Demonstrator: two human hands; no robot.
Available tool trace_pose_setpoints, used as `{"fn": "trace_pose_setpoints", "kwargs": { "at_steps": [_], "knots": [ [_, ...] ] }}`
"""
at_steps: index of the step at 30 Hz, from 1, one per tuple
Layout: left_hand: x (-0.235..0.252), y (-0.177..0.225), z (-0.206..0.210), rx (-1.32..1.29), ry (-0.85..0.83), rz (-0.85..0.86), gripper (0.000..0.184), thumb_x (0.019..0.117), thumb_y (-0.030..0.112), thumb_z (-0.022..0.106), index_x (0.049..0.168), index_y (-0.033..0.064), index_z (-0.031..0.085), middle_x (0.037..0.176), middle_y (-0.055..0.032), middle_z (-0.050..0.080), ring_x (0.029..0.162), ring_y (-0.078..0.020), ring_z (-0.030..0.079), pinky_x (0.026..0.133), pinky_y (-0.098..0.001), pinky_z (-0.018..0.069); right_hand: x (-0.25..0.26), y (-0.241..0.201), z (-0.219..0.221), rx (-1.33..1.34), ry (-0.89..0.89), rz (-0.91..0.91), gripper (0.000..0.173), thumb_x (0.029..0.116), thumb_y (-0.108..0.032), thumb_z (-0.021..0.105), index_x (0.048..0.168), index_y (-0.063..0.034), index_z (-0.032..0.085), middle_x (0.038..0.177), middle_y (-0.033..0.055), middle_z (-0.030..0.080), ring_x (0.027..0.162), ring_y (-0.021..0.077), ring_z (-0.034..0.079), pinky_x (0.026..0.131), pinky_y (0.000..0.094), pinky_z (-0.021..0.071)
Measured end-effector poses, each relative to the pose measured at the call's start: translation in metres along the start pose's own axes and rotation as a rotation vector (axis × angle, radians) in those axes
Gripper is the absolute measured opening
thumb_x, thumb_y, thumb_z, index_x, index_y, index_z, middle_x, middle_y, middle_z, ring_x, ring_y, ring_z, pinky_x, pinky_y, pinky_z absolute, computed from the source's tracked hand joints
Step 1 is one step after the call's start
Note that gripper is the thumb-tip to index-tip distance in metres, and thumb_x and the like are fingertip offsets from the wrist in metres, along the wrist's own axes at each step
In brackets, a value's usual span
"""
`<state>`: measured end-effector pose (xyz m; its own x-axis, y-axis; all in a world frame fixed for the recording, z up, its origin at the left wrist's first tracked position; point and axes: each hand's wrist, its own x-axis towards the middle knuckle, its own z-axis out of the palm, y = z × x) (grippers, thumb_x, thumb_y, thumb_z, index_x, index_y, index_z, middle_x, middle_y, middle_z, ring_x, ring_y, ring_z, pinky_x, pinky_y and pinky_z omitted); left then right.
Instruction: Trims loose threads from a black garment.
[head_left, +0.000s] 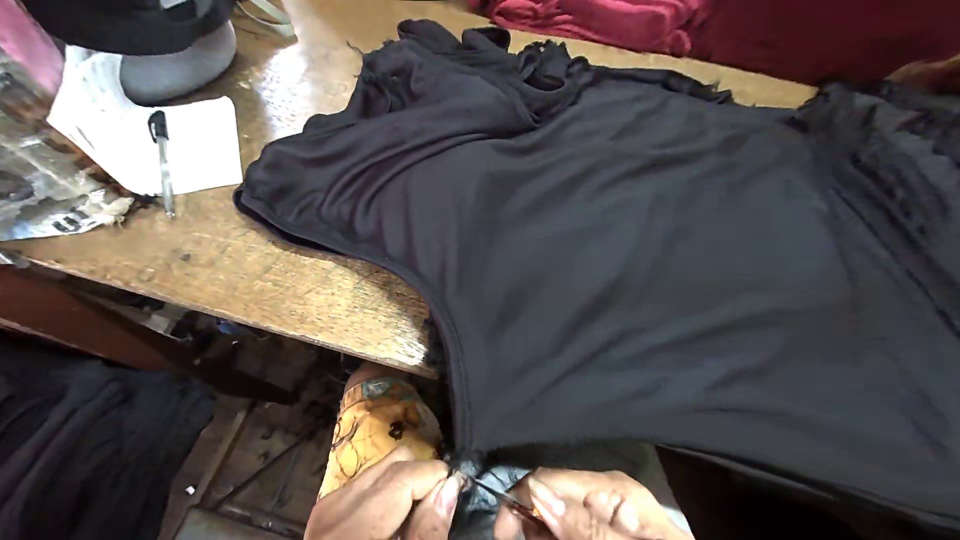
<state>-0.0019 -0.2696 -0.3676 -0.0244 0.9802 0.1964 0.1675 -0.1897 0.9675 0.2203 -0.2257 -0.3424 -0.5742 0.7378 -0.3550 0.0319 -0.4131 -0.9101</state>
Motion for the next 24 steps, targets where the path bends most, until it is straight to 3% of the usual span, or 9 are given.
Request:
{"fn": "trace_pose_setpoints", "kwargs": {
  "at_steps": [9, 13, 17, 24],
  "knots": [
    [-0.001, -0.002, 0.000, -0.194, -0.054, -0.073, 0.017, 0.1035, 0.005, 0.058, 0.092, -0.0045, 0.068, 0.083, -0.0081, 0.066, 0.062, -0.0064, 0.060, 0.054, -0.0209, 0.0527, 0.015, -0.007, 0.000, 0.005, -0.038, -0.001, 0.033, 0.1096, -0.014, 0.043, 0.098, -0.0036, 0.072, 0.064, -0.0103, 0.048, 0.051, -0.0039, 0.036, 0.046, 0.0148, 0.0288],
    [0.001, 0.005, 0.001, -0.228, -0.028, -0.071, 0.018, 0.1039, 0.004, 0.057, 0.097, -0.0063, 0.070, 0.087, -0.0056, 0.071, 0.069, -0.0004, 0.063, 0.059, -0.0160, 0.0535, 0.018, -0.013, 0.007, 0.041, 0.025, 0.009, 0.030, 0.1078, -0.017, 0.049, 0.096, -0.0089, 0.075, 0.064, -0.0138, 0.052, 0.049, -0.0077, 0.037, 0.044, 0.0122, 0.0279],
    [0.000, -0.005, 0.000, -0.180, -0.049, -0.037, 0.017, 0.1026, 0.004, 0.059, 0.092, -0.0059, 0.068, 0.081, -0.0091, 0.064, 0.065, -0.0089, 0.062, 0.057, -0.0224, 0.0553, 0.021, -0.011, 0.007, 0.025, 0.001, 0.005, 0.032, 0.1095, -0.015, 0.046, 0.094, -0.0050, 0.072, 0.063, -0.0104, 0.049, 0.050, -0.0048, 0.034, 0.045, 0.0142, 0.0276],
    [0.000, -0.009, 0.003, -0.176, -0.061, -0.023, 0.018, 0.1016, 0.004, 0.061, 0.089, -0.0061, 0.067, 0.079, -0.0102, 0.064, 0.067, -0.0103, 0.063, 0.059, -0.0233, 0.0556, 0.020, -0.010, 0.011, 0.023, 0.053, -0.003, 0.028, 0.1077, -0.015, 0.049, 0.093, -0.0088, 0.072, 0.063, -0.0142, 0.049, 0.050, -0.0073, 0.036, 0.045, 0.0126, 0.0274]
  ]
}}
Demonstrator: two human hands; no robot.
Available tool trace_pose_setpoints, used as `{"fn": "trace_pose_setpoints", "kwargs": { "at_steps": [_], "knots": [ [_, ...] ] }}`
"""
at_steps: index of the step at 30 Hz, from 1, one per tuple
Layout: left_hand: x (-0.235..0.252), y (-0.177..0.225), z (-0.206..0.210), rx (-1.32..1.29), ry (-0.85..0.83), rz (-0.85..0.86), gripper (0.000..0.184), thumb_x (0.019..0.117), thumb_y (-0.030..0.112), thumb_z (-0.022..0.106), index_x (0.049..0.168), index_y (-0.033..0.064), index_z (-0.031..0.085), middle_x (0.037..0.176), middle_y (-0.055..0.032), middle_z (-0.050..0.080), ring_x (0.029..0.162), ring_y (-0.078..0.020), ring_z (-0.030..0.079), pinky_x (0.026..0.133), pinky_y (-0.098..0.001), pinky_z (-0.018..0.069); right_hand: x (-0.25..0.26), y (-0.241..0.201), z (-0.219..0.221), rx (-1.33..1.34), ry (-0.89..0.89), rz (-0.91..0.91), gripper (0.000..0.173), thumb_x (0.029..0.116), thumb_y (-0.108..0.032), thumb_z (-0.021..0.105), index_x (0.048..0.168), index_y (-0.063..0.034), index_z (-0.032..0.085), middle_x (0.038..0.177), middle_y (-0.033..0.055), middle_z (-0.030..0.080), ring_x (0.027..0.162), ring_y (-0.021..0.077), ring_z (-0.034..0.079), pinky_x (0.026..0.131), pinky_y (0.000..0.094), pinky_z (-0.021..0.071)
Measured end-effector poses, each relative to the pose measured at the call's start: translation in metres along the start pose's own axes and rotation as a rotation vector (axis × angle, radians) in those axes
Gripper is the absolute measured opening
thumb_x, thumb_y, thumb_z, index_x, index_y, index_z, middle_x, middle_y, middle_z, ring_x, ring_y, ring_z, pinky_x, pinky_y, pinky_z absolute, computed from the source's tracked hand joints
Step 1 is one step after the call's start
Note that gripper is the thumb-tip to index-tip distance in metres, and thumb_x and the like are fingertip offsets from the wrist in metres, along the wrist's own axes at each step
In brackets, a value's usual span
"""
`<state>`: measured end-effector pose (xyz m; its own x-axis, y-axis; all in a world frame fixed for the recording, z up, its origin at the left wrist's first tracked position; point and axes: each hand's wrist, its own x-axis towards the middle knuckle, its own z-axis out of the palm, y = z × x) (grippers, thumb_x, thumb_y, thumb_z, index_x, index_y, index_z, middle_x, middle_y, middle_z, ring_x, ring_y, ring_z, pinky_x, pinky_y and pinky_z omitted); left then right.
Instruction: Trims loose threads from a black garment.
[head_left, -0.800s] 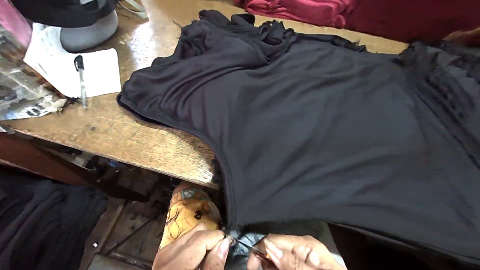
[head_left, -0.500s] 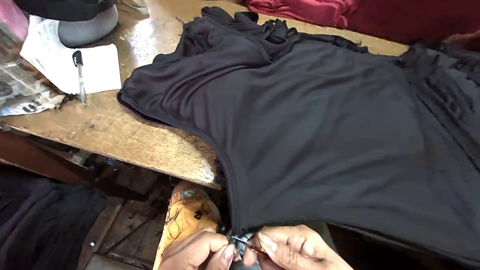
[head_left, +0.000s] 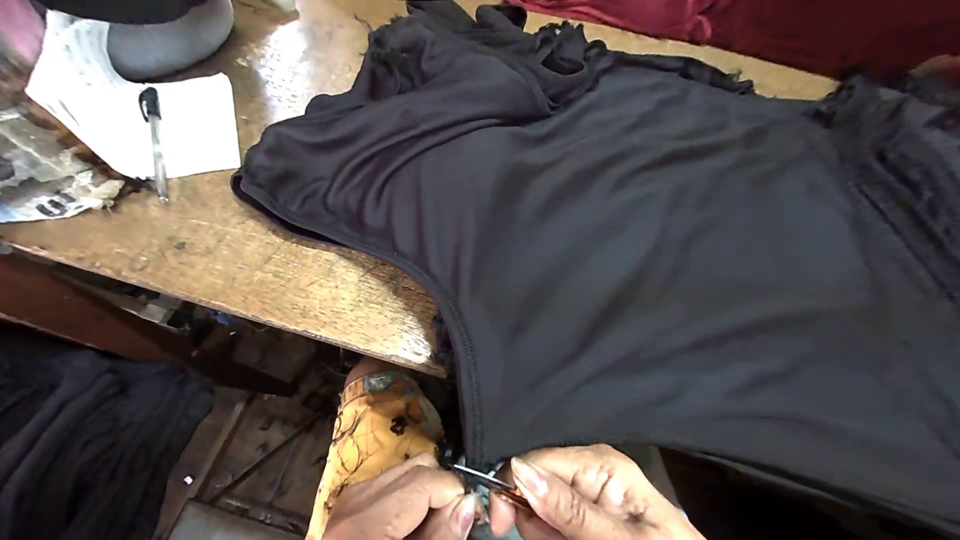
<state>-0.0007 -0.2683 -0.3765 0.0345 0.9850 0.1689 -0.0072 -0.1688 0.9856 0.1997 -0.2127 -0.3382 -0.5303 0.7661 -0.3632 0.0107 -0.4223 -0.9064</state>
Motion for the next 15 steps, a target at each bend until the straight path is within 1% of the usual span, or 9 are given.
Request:
{"fn": "trace_pose_setpoints", "kwargs": {
  "at_steps": [2, 4, 6, 7, 9, 12, 15],
  "knots": [
    [0.000, 0.001, -0.001, -0.030, -0.010, -0.017, 0.018, 0.1021, 0.005, 0.060, 0.090, -0.0059, 0.068, 0.081, -0.0101, 0.065, 0.067, -0.0101, 0.064, 0.059, -0.0240, 0.0568, 0.000, 0.000, -0.002, 0.018, -0.023, -0.006, 0.028, 0.1079, -0.016, 0.050, 0.094, -0.0097, 0.073, 0.065, -0.0144, 0.050, 0.051, -0.0076, 0.037, 0.046, 0.0126, 0.0286],
    [0.000, 0.001, -0.002, -0.036, -0.019, -0.021, 0.018, 0.1024, 0.005, 0.060, 0.090, -0.0060, 0.067, 0.080, -0.0099, 0.064, 0.067, -0.0097, 0.063, 0.059, -0.0232, 0.0562, 0.000, 0.001, -0.001, -0.031, -0.015, -0.034, 0.027, 0.1075, -0.015, 0.050, 0.092, -0.0096, 0.072, 0.066, -0.0148, 0.051, 0.052, -0.0085, 0.037, 0.046, 0.0121, 0.0285],
    [0.000, 0.000, -0.001, -0.041, -0.023, -0.018, 0.018, 0.1019, 0.004, 0.060, 0.089, -0.0069, 0.067, 0.081, -0.0105, 0.065, 0.068, -0.0091, 0.063, 0.061, -0.0226, 0.0554, 0.001, 0.001, 0.000, -0.118, -0.007, -0.067, 0.029, 0.1077, -0.013, 0.048, 0.089, -0.0070, 0.069, 0.065, -0.0130, 0.050, 0.052, -0.0078, 0.036, 0.047, 0.0125, 0.0282],
    [-0.001, -0.001, 0.000, -0.042, -0.025, -0.017, 0.018, 0.1017, 0.004, 0.060, 0.089, -0.0069, 0.067, 0.081, -0.0107, 0.066, 0.069, -0.0090, 0.063, 0.061, -0.0226, 0.0552, 0.001, 0.001, -0.001, -0.150, -0.022, -0.073, 0.030, 0.1085, -0.012, 0.047, 0.089, -0.0045, 0.068, 0.065, -0.0105, 0.050, 0.052, -0.0059, 0.036, 0.047, 0.0139, 0.0286],
    [-0.003, -0.002, -0.001, -0.051, -0.035, -0.024, 0.017, 0.1016, 0.003, 0.060, 0.090, -0.0069, 0.068, 0.083, -0.0112, 0.067, 0.070, -0.0096, 0.064, 0.062, -0.0233, 0.0559, 0.000, 0.002, -0.005, -0.161, -0.051, -0.084, 0.031, 0.1094, -0.012, 0.045, 0.093, -0.0025, 0.069, 0.065, -0.0091, 0.050, 0.052, -0.0047, 0.037, 0.048, 0.0145, 0.0301],
    [-0.005, -0.002, -0.003, -0.074, -0.081, -0.053, 0.016, 0.1013, 0.003, 0.061, 0.091, -0.0072, 0.068, 0.084, -0.0114, 0.067, 0.071, -0.0106, 0.066, 0.064, -0.0247, 0.0579, -0.012, 0.005, -0.020, -0.130, -0.089, -0.078, 0.035, 0.1108, -0.015, 0.039, 0.100, -0.0021, 0.070, 0.066, -0.0109, 0.049, 0.054, -0.0055, 0.037, 0.049, 0.0139, 0.0306],
    [-0.005, -0.005, -0.007, 0.000, -0.141, -0.091, 0.012, 0.0972, 0.003, 0.068, 0.093, -0.0083, 0.071, 0.082, -0.0122, 0.069, 0.070, -0.0112, 0.065, 0.064, -0.0247, 0.0570, -0.025, 0.010, -0.038, -0.123, -0.055, -0.053, 0.036, 0.1111, -0.017, 0.038, 0.104, -0.0041, 0.071, 0.068, -0.0117, 0.051, 0.055, -0.0051, 0.039, 0.049, 0.0145, 0.0319]
  ]
}}
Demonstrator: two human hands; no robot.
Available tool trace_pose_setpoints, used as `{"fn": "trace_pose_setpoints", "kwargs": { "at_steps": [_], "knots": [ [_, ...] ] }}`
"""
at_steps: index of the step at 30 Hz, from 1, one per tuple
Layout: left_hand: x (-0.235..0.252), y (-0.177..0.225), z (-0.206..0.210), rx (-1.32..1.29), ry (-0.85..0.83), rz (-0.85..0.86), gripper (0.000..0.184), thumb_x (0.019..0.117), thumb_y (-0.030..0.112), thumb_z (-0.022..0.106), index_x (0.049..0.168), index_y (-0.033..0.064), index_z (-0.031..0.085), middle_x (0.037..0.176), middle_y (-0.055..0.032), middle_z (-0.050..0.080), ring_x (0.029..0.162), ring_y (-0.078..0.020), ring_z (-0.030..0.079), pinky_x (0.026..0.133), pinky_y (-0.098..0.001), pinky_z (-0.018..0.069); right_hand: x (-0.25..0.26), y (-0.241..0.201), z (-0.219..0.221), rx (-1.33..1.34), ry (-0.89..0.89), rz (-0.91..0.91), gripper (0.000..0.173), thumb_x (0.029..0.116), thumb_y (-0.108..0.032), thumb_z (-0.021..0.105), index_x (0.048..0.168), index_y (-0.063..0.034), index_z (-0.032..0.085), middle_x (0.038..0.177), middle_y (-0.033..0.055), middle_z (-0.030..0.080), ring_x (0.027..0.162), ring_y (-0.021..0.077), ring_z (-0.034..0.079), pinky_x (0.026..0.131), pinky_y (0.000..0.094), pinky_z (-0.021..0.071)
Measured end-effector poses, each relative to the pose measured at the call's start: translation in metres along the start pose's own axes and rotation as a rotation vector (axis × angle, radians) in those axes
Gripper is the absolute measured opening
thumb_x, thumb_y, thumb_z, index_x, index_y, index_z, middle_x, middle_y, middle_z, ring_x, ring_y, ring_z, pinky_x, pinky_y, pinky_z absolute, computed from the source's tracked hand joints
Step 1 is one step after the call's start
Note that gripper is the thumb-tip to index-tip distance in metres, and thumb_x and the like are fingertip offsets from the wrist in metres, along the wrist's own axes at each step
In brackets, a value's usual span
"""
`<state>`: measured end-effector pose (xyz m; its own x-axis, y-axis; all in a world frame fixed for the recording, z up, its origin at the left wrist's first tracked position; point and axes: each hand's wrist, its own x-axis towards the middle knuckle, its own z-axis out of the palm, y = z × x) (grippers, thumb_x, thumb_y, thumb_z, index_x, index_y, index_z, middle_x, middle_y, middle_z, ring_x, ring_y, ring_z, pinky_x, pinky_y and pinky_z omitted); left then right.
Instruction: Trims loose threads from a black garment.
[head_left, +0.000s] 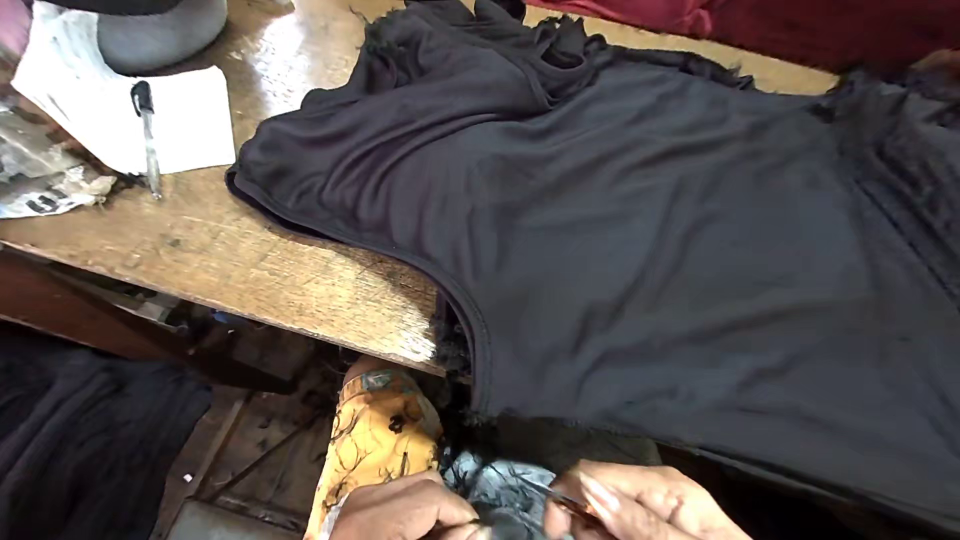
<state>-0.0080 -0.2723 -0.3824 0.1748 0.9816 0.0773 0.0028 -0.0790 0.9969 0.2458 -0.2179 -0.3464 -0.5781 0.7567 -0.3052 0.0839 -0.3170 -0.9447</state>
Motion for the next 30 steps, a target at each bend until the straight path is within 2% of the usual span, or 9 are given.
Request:
{"fn": "trace_pose_setpoints", "kwargs": {
  "at_steps": [5, 11, 13, 16, 21, 25, 27, 29, 30],
  "knots": [
    [0.016, 0.007, 0.013, -0.187, 0.206, -0.168, 0.030, 0.0915, 0.006, 0.075, 0.119, -0.0049, 0.069, 0.081, -0.0004, 0.069, 0.064, -0.0100, 0.067, 0.056, -0.0269, 0.0602, -0.008, -0.002, -0.002, 0.034, 0.083, 0.022, 0.037, 0.1110, -0.017, 0.038, 0.105, -0.0045, 0.072, 0.070, -0.0110, 0.054, 0.055, -0.0043, 0.041, 0.049, 0.0150, 0.0325],
    [0.032, 0.003, 0.026, -0.423, 0.299, -0.116, 0.006, 0.0944, 0.004, 0.071, 0.093, -0.0006, 0.076, 0.084, -0.0064, 0.071, 0.057, -0.0097, 0.064, 0.052, -0.0268, 0.0591, 0.000, -0.005, 0.005, 0.024, 0.150, -0.078, 0.032, 0.1099, -0.017, 0.044, 0.106, -0.0027, 0.072, 0.071, -0.0103, 0.055, 0.055, -0.0056, 0.041, 0.048, 0.0137, 0.0327],
    [0.028, 0.003, 0.022, -0.367, 0.234, -0.080, 0.005, 0.0946, 0.003, 0.070, 0.094, 0.0002, 0.075, 0.086, -0.0045, 0.069, 0.061, -0.0094, 0.065, 0.054, -0.0257, 0.0598, -0.001, -0.004, 0.004, -0.235, 0.223, -0.286, 0.031, 0.1065, -0.028, 0.057, 0.111, -0.0003, 0.070, 0.082, -0.0045, 0.061, 0.064, -0.0048, 0.047, 0.055, 0.0127, 0.0371],
    [0.017, -0.001, 0.013, -0.337, 0.162, -0.052, 0.006, 0.0953, 0.003, 0.070, 0.095, 0.0007, 0.075, 0.087, -0.0044, 0.067, 0.065, -0.0094, 0.065, 0.058, -0.0258, 0.0597, 0.005, -0.015, 0.006, -0.919, 0.442, -0.517, 0.046, 0.0957, -0.041, 0.072, 0.109, 0.0026, 0.068, 0.090, 0.0159, 0.070, 0.075, 0.0158, 0.061, 0.064, 0.0263, 0.0486],
    [0.005, 0.005, 0.013, -0.218, 0.110, -0.073, 0.007, 0.0941, 0.004, 0.072, 0.092, -0.0020, 0.075, 0.085, -0.0030, 0.071, 0.070, -0.0049, 0.066, 0.063, -0.0207, 0.0578, 0.036, -0.019, 0.010, -1.454, 0.581, -0.662, 0.016, 0.0964, -0.020, 0.064, 0.104, -0.0069, 0.070, 0.084, 0.0092, 0.070, 0.069, 0.0225, 0.067, 0.054, 0.0334, 0.0513],
    [-0.001, -0.007, 0.011, -0.088, 0.112, -0.030, 0.007, 0.0875, 0.001, 0.079, 0.089, -0.0047, 0.074, 0.081, -0.0079, 0.066, 0.068, -0.0108, 0.064, 0.061, -0.0249, 0.0575, 0.041, -0.032, -0.002, -1.325, 0.387, -0.619, 0.015, 0.0988, -0.016, 0.055, 0.097, -0.0098, 0.069, 0.076, 0.0051, 0.067, 0.064, 0.0167, 0.064, 0.051, 0.0333, 0.0475],
    [-0.001, -0.009, 0.012, 0.019, 0.150, -0.029, 0.013, 0.0833, 0.001, 0.083, 0.092, -0.0031, 0.075, 0.088, -0.0091, 0.066, 0.072, -0.0108, 0.065, 0.062, -0.0240, 0.0582, 0.037, -0.044, -0.013, -1.058, 0.250, -0.487, 0.013, 0.0977, -0.019, 0.062, 0.095, -0.0114, 0.072, 0.079, 0.0009, 0.069, 0.070, 0.0090, 0.064, 0.059, 0.0293, 0.0507],
    [0.002, -0.010, 0.011, 0.200, 0.151, -0.019, 0.018, 0.0839, 0.007, 0.084, 0.099, 0.0000, 0.077, 0.106, -0.0127, 0.066, 0.088, -0.0120, 0.067, 0.074, -0.0247, 0.0607, 0.040, -0.057, -0.028, -0.737, 0.179, -0.434, 0.006, 0.0921, -0.019, 0.070, 0.088, -0.0156, 0.071, 0.073, -0.0073, 0.064, 0.062, -0.0018, 0.057, 0.053, 0.0150, 0.0470],
    [0.003, -0.010, 0.010, 0.258, 0.144, -0.007, 0.012, 0.0854, 0.011, 0.084, 0.092, 0.0021, 0.079, 0.110, -0.0144, 0.066, 0.097, -0.0142, 0.066, 0.083, -0.0271, 0.0583, 0.041, -0.067, -0.038, -0.606, 0.175, -0.418, 0.005, 0.0902, -0.018, 0.073, 0.086, -0.0167, 0.072, 0.070, -0.0083, 0.063, 0.058, -0.0024, 0.055, 0.050, 0.0128, 0.0452]
  ]
}}
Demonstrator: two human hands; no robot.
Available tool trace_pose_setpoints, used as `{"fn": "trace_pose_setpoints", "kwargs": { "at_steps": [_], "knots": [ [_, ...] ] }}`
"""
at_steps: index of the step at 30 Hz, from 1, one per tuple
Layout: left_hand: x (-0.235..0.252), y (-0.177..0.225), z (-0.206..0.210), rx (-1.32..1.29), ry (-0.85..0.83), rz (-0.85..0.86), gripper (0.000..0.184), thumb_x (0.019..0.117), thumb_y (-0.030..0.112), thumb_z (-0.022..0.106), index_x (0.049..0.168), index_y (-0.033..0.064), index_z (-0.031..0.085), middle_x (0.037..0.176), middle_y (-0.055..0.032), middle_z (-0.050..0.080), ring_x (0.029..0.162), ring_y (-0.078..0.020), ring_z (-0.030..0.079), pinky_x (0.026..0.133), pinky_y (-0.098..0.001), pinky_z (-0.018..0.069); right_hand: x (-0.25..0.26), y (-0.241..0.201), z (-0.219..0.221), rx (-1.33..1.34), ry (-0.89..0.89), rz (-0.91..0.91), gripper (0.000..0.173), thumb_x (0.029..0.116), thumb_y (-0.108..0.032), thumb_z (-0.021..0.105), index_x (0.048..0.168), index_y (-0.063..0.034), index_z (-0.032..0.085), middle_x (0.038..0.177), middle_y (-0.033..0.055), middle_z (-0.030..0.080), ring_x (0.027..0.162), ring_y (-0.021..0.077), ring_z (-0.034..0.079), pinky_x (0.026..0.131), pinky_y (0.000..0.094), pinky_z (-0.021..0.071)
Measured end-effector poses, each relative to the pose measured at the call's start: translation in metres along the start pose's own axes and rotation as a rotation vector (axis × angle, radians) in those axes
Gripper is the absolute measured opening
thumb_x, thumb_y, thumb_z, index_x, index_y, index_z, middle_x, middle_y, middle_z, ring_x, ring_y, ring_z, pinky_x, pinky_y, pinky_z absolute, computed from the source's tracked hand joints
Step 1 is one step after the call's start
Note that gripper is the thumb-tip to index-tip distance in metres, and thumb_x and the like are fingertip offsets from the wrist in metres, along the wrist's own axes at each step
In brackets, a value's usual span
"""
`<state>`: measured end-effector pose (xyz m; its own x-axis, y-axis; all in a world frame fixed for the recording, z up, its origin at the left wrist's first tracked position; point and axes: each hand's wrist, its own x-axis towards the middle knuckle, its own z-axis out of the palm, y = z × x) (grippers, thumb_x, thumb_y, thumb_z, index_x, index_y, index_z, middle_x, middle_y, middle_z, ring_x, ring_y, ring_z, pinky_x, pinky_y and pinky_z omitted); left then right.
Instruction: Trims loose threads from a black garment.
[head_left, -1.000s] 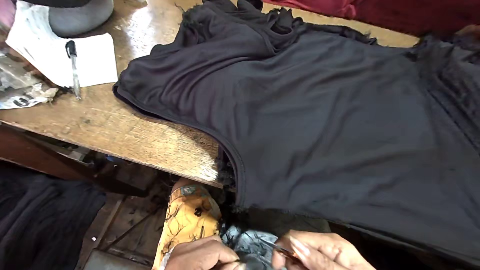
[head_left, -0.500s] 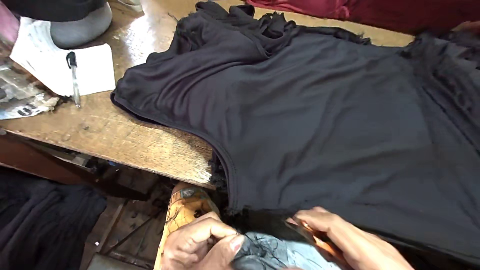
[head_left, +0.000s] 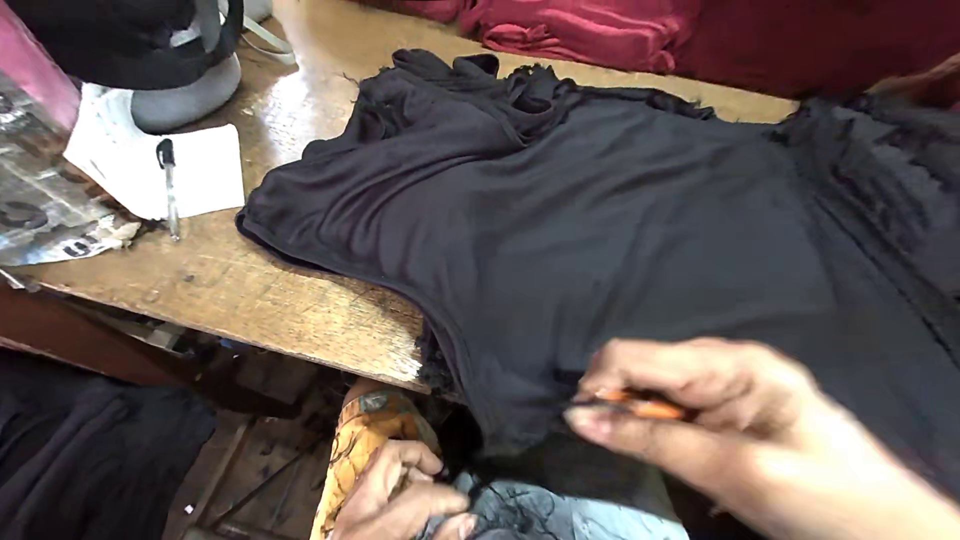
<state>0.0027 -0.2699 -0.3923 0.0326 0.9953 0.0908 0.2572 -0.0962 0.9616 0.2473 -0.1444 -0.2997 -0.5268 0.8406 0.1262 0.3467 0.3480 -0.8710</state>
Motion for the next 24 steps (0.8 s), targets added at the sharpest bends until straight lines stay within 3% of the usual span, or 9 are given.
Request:
{"fn": "trace_pose_setpoints", "kwargs": {
  "at_steps": [2, 3, 6, 9, 11, 14, 17, 21, 24],
  "knots": [
    [0.003, 0.003, -0.001, 0.047, -0.005, 0.054, 0.023, 0.0888, 0.016, 0.082, 0.074, 0.0015, 0.072, 0.105, -0.0160, 0.070, 0.098, -0.0183, 0.067, 0.085, -0.0320, 0.0576, 0.013, -0.004, -0.032, 0.167, 0.183, 0.088, 0.007, 0.0904, -0.013, 0.072, 0.084, -0.0159, 0.072, 0.067, -0.0061, 0.062, 0.049, -0.0009, 0.049, 0.043, 0.0134, 0.0428],
    [0.005, 0.006, -0.001, 0.035, -0.002, 0.076, 0.024, 0.0911, 0.016, 0.080, 0.075, -0.0003, 0.070, 0.097, -0.0149, 0.072, 0.091, -0.0179, 0.068, 0.080, -0.0324, 0.0582, 0.022, -0.004, -0.046, 0.186, 0.365, 0.152, 0.013, 0.0923, -0.011, 0.069, 0.081, -0.0166, 0.068, 0.062, -0.0065, 0.059, 0.042, -0.0018, 0.042, 0.039, 0.0131, 0.0367],
    [0.010, 0.025, 0.000, 0.069, 0.034, 0.135, 0.021, 0.0968, 0.013, 0.072, 0.106, -0.0058, 0.071, 0.081, -0.0097, 0.070, 0.069, -0.0106, 0.064, 0.064, -0.0246, 0.0561, 0.026, 0.020, -0.093, -0.078, 0.710, 0.141, 0.006, 0.0968, -0.020, 0.069, 0.100, -0.0247, 0.070, 0.071, -0.0129, 0.059, 0.049, -0.0033, 0.046, 0.044, 0.0129, 0.0390],
    [0.018, 0.041, 0.002, 0.154, 0.089, 0.217, 0.034, 0.0983, 0.016, 0.071, 0.124, -0.0055, 0.067, 0.076, -0.0083, 0.068, 0.061, -0.0083, 0.058, 0.059, -0.0204, 0.0503, -0.003, 0.020, -0.086, -0.328, 0.635, 0.037, 0.027, 0.1000, -0.026, 0.064, 0.125, -0.0166, 0.062, 0.085, -0.0081, 0.059, 0.058, 0.0006, 0.050, 0.050, 0.0184, 0.0434],
    [0.028, 0.045, 0.003, 0.250, 0.108, 0.259, 0.034, 0.0966, 0.020, 0.074, 0.123, -0.0007, 0.069, 0.085, -0.0103, 0.068, 0.069, -0.0108, 0.060, 0.063, -0.0232, 0.0514, -0.023, 0.006, -0.047, -0.334, 0.464, -0.003, 0.022, 0.0971, -0.020, 0.064, 0.118, -0.0132, 0.065, 0.088, -0.0082, 0.064, 0.065, -0.0009, 0.057, 0.055, 0.0174, 0.0491],
    [0.054, 0.059, 0.008, 0.577, 0.135, 0.298, 0.030, 0.0944, 0.035, 0.073, 0.116, 0.0140, 0.076, 0.104, -0.0120, 0.062, 0.095, -0.0187, 0.058, 0.082, -0.0330, 0.0482, -0.039, 0.014, -0.006, -0.236, 0.339, 0.006, 0.018, 0.0925, -0.011, 0.066, 0.110, -0.0079, 0.071, 0.089, -0.0048, 0.071, 0.073, -0.0021, 0.063, 0.063, 0.0153, 0.0549],
    [0.081, 0.059, 0.023, 0.827, 0.109, 0.413, 0.033, 0.1006, 0.044, 0.058, 0.114, 0.0182, 0.074, 0.119, -0.0126, 0.061, 0.112, -0.0303, 0.054, 0.089, -0.0487, 0.0409, -0.041, 0.031, -0.006, -0.376, 0.362, 0.131, 0.023, 0.0896, -0.032, 0.070, 0.110, -0.0209, 0.072, 0.074, -0.0138, 0.061, 0.057, -0.0057, 0.048, 0.050, 0.0147, 0.0417],
    [0.102, 0.046, 0.026, 0.961, 0.027, 0.475, 0.028, 0.0982, 0.044, 0.054, 0.092, 0.0218, 0.070, 0.114, -0.0048, 0.060, 0.111, -0.0292, 0.053, 0.086, -0.0500, 0.0378, -0.046, 0.050, -0.022, -0.805, 0.353, 0.079, 0.045, 0.0880, -0.051, 0.064, 0.110, -0.0138, 0.073, 0.076, -0.0019, 0.065, 0.059, 0.0140, 0.057, 0.051, 0.0398, 0.0474],
    [0.100, 0.047, 0.016, 0.920, 0.002, 0.516, 0.025, 0.1001, 0.039, 0.055, 0.092, 0.0214, 0.070, 0.102, -0.0003, 0.063, 0.102, -0.0227, 0.057, 0.087, -0.0481, 0.0366, -0.048, 0.053, -0.033, -0.814, 0.403, 0.080, 0.046, 0.0893, -0.044, 0.066, 0.119, -0.0099, 0.069, 0.079, -0.0013, 0.068, 0.062, 0.0105, 0.058, 0.054, 0.0333, 0.0473]
  ]
}}
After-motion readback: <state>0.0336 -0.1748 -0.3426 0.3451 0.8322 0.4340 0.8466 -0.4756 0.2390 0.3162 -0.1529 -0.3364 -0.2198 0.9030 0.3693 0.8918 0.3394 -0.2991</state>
